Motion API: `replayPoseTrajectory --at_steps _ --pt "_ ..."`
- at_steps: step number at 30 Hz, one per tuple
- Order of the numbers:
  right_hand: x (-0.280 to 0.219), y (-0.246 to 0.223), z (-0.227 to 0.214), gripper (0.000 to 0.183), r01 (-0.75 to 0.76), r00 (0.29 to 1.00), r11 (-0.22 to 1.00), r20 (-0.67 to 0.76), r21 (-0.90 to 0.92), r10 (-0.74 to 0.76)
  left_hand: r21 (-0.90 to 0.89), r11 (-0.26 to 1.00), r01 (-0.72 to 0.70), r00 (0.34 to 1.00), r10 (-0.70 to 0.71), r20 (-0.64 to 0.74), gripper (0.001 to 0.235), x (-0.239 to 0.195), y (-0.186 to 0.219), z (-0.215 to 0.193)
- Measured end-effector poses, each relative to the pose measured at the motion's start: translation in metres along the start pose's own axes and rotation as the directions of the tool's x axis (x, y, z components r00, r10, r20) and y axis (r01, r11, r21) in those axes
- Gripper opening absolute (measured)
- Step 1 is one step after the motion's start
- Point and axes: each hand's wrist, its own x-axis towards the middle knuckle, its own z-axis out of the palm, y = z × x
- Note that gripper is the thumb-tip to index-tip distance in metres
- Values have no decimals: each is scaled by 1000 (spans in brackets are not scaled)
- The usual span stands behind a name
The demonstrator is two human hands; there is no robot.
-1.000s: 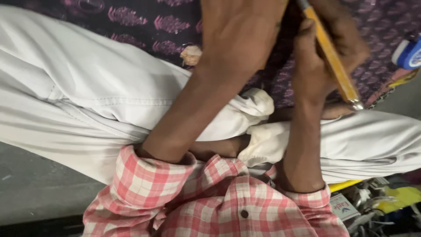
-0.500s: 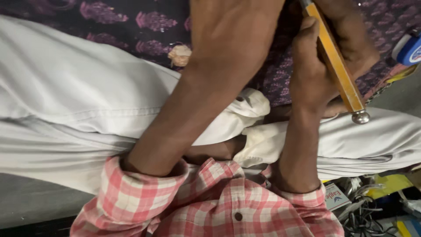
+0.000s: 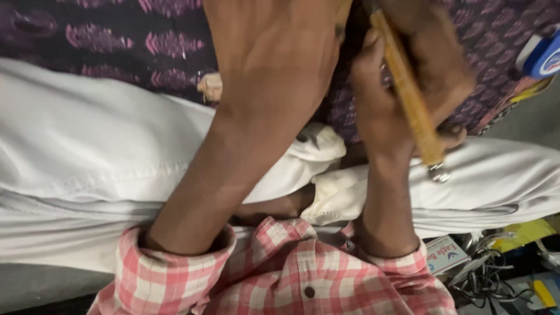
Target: The person sits cross-legged on a patterned mat and uses a glass cutter and a wooden straightedge to score and snap rectangular glass pieces. They repeatedly align the straightedge, score the glass, and break off strips, placing finished pieces aside.
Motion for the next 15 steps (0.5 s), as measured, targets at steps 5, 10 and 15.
replayPoseTrajectory --at_steps 5,10,15 --pt "11 -17 -8 26 0 996 988 92 -154 15 56 998 42 999 -41 -22 34 14 3 1" --pt "21 -20 -12 22 -58 985 971 147 -234 94 92 989 117 987 -126 97 40 24 7 -8" --pt "33 -26 -8 14 -7 985 974 169 -227 47 281 949 144 966 -197 170 38 42 16 -14"
